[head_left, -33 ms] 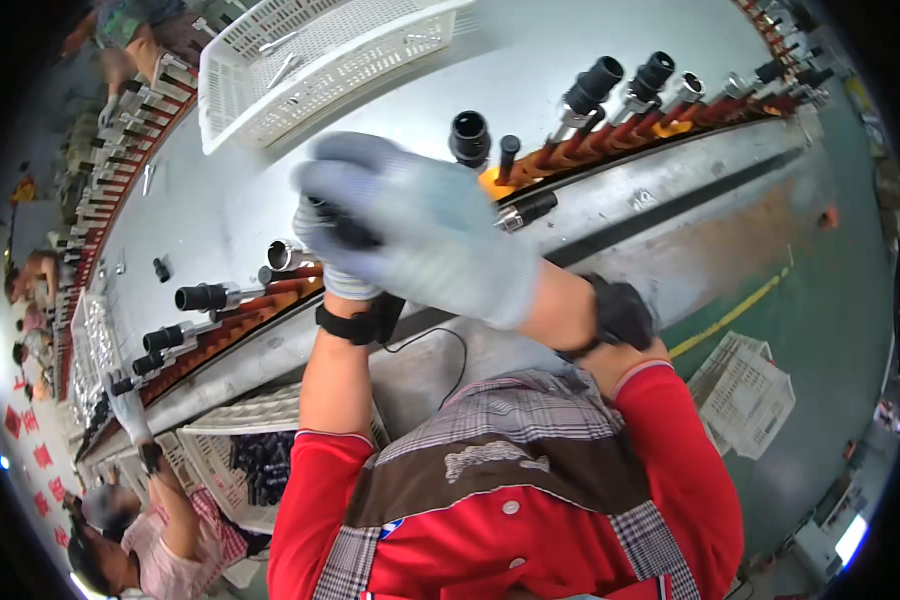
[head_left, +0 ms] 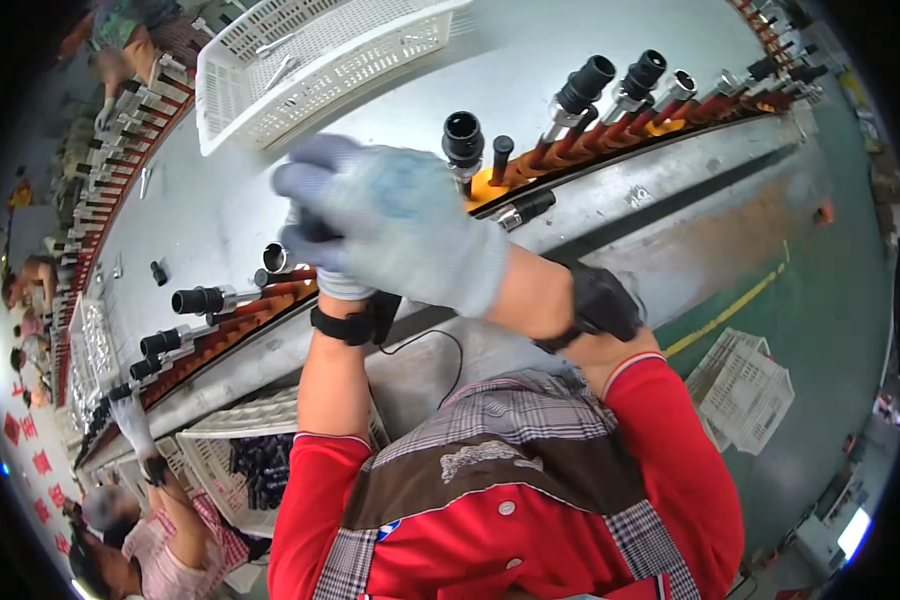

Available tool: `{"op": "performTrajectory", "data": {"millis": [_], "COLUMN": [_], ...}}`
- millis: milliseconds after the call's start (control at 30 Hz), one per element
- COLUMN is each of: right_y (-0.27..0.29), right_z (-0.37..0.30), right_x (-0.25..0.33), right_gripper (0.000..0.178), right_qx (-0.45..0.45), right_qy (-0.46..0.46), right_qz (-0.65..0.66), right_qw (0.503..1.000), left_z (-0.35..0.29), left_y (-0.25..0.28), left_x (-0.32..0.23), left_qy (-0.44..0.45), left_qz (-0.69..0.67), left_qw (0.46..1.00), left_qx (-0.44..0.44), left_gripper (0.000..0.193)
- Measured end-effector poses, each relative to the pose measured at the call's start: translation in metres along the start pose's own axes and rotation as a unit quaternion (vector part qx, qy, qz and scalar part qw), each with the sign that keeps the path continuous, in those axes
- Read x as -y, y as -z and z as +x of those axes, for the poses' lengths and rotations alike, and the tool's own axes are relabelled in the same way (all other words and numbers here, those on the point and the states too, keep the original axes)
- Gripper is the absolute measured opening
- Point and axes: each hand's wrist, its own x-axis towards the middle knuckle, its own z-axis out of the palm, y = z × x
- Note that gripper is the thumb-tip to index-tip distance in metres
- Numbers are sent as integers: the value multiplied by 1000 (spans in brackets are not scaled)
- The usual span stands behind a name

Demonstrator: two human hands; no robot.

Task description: Assembling plastic components onto a specialized manufacturing rack.

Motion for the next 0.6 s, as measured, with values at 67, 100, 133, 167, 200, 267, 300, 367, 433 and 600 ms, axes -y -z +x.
{"op": "performTrajectory", "data": {"millis": [67, 100, 133, 167, 200, 267, 300, 367, 433, 600], "right_y": [-30, -40, -42, -50, -60, -66, -68, -73, -79, -85], "right_z": [8, 4, 0, -6, -15, -30, -33, -35, -28, -24], "right_x": [2, 3, 1, -2, -7, -14, -14, -9, -8, -7], "right_gripper": [18, 17, 16, 16, 16, 19, 21, 22, 25, 23], "right_qx": [109, 103, 100, 104, 37, -53, -52, -50, 27, 50], "right_qy": [-31, -33, -41, -42, -28, -6, -9, -11, 29, 12], "right_qz": [-169, -213, -261, -263, -178, -70, -69, -68, -61, -28], "right_qw": [979, 971, 959, 958, 983, 996, 996, 996, 997, 998], "left_z": [-1, -4, -3, 2, 8, -7, -1, 8, 8, 29], "left_y": [20, 27, 36, 47, 55, 77, 78, 92, 105, 124], "left_x": [22, 29, 39, 50, 61, 65, 76, 85, 85, 58], "left_qy": [3, 2, 9, 9, 9, 7, 4, -3, 26, 80], "left_qz": [-70, -106, -146, -179, -212, -285, -320, -384, -462, -396], "left_qw": [997, 994, 989, 983, 977, 957, 946, 922, 878, 896], "left_qx": [14, 20, 28, 32, 35, 44, 47, 54, 121, 185], "left_gripper": [16, 17, 17, 18, 18, 20, 21, 23, 36, 31]}}
